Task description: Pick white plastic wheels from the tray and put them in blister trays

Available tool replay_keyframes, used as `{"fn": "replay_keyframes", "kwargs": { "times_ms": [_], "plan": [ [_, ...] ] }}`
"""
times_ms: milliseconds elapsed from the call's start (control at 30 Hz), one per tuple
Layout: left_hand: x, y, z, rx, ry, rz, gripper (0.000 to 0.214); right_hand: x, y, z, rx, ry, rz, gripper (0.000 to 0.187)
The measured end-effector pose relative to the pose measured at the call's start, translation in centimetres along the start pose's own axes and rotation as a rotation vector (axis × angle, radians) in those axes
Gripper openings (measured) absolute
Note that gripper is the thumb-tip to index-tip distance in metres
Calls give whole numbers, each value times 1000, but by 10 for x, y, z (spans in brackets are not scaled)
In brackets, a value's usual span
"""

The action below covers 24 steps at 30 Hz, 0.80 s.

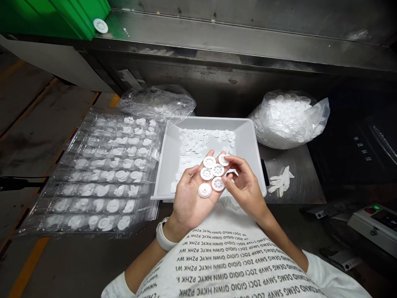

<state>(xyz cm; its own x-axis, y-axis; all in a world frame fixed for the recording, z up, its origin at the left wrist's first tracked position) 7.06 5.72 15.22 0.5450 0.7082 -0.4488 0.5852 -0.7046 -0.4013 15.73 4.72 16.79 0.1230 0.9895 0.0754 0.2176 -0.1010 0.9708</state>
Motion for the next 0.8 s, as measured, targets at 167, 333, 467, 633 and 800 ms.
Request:
{"fn": "replay_keyframes", "kwargs": {
  "times_ms": [167,333,467,633,800],
  "plan": [
    [0,1,0,-7,8,15,50,1,22,3,-252,11,156,35],
    [-1,1,-1,-16,21,26,51,-1,60,-7,-718,191,434,31],
    [0,4,-5,-20,37,47,52,-1,66,-16,-913,339,497,29],
    [0,3,-4,-14,29,25,51,-3,71,-25,-939,403,593,28],
    [-1,2,-5,-28,36,37,51,-6,71,-27,-865,426,661,29]
  ]
}}
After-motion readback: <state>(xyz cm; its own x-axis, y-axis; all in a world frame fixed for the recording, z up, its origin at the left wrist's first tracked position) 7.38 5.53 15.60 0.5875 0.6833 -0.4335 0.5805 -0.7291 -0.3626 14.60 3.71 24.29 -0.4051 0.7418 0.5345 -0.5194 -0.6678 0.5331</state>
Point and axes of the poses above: each hand's wrist, its own x-axis towards the middle knuckle, its own z-axis out of the back of the hand, y = z × x, the point moved 10 cm from there along x, towards the middle knuckle, and after that the axes turned 13 degrees about x, right-handed, at the moved point
